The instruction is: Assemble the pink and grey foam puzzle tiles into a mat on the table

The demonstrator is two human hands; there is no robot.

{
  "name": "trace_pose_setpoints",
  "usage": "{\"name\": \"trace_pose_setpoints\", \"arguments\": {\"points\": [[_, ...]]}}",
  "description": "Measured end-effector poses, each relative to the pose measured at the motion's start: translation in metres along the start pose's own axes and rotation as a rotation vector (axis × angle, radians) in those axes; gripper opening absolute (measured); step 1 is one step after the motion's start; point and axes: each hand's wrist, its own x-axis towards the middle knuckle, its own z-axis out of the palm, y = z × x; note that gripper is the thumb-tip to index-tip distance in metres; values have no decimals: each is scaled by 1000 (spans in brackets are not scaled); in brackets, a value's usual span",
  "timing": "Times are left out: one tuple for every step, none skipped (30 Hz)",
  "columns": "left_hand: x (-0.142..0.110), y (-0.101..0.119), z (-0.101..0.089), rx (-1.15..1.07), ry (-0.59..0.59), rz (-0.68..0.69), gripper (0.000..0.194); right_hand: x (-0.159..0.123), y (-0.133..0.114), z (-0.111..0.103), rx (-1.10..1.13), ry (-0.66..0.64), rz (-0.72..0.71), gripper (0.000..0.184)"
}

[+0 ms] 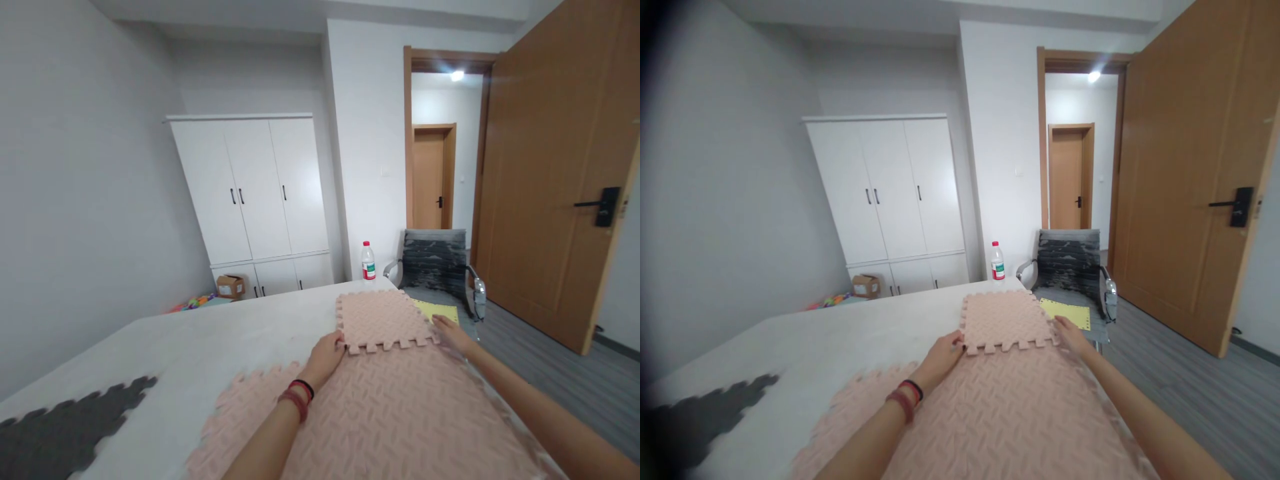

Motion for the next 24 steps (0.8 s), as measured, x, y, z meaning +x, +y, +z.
{"name": "trace_pose_setpoints", "arguments": {"points": [[-1, -3, 3, 91, -8, -7, 6, -1, 2, 6, -4, -37, -18, 47], [-2, -7, 4, 174, -14, -15, 8, -2, 2, 12, -11, -72, -40, 47], [-2, -10, 5, 250, -20, -20, 10, -2, 2, 17, -21, -102, -63, 48], [-2, -12, 4, 317, -26, -23, 12, -1, 1, 21, -34, -125, -79, 49], [-1, -15, 4, 379, -34, -24, 13, 1, -1, 23, -50, -142, -89, 50], [1, -16, 4, 434, -44, -23, 15, 4, -3, 24, -67, -156, -94, 50], [3, -18, 4, 485, -55, -21, 16, 7, -5, 25, -85, -166, -95, 50], [6, -18, 4, 531, -66, -18, 17, 10, -6, 26, -102, -175, -94, 50], [8, -18, 4, 573, -76, -12, 17, 13, -7, 26, -118, -180, -93, 50], [9, -18, 5, 609, -85, -3, 18, 16, -8, 27, -133, -184, -93, 50], [11, -18, 6, 640, -93, 10, 19, 19, -8, 29, -146, -185, -94, 50], [12, -17, 7, 667, -100, 26, 21, 21, -8, 31, -157, -184, -94, 51], [13, -16, 8, 689, -105, 42, 24, 22, -7, 33, -167, -181, -95, 51], [13, -15, 9, 709, -110, 58, 27, 23, -5, 35, -175, -179, -96, 52], [14, -14, 9, 727, -114, 73, 29, 24, -4, 37, -181, -176, -97, 52], [15, -13, 10, 744, -117, 85, 31, 25, -2, 39, -188, -174, -98, 52], [16, -13, 11, 759, -118, 95, 31, 26, 0, 41, -193, -172, -98, 52], [17, -12, 11, 773, -120, 100, 31, 27, 2, 42, -199, -170, -98, 51], [18, -11, 12, 786, -120, 100, 31, 28, 4, 43, -204, -168, -98, 51], [19, -11, 13, 798, -118, 96, 31, 28, 6, 44, -209, -165, -97, 50], [20, -10, 14, 809, -114, 89, 32, 29, 7, 44, -214, -163, -96, 49], [21, -8, 14, 818, -109, 80, 34, 30, 8, 44, -219, -161, -95, 48], [22, -7, 14, 825, -104, 72, 37, 31, 9, 45, -222, -159, -96, 47], [23, -5, 14, 830, -105, 67, 42, 31, 10, 45, -224, -158, -98, 46]]}}
